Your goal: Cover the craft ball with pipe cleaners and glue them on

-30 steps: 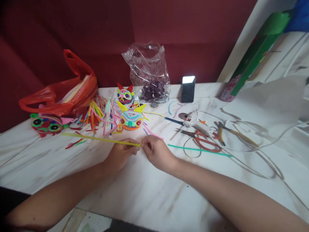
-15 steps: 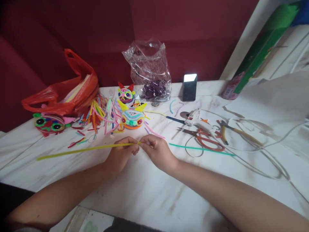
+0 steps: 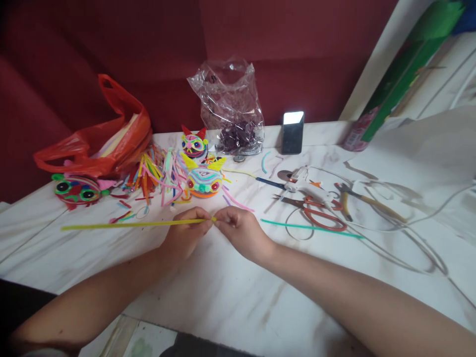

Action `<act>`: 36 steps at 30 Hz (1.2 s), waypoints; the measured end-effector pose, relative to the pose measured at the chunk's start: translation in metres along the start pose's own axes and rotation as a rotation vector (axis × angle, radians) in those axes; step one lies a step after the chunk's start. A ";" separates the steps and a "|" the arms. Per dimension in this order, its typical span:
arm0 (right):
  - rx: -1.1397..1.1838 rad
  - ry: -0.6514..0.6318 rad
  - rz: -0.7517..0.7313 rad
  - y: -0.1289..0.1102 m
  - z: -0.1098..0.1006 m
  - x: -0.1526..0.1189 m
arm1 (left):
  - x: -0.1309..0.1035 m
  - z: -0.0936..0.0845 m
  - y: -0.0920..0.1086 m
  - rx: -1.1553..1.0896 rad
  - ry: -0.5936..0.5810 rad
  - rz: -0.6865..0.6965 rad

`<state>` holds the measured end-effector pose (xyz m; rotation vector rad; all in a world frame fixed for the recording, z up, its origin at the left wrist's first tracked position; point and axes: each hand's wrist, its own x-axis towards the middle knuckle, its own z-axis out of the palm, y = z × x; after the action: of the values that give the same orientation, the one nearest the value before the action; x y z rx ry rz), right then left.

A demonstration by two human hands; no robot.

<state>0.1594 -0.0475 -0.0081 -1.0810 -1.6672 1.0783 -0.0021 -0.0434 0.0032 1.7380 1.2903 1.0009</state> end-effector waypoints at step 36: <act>-0.441 -0.059 -0.364 0.000 -0.012 0.000 | 0.005 -0.003 -0.007 0.103 -0.139 0.092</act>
<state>0.1705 -0.0454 -0.0049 -0.9617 -2.1098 0.5251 -0.0061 -0.0366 -0.0010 1.9243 1.2014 0.8611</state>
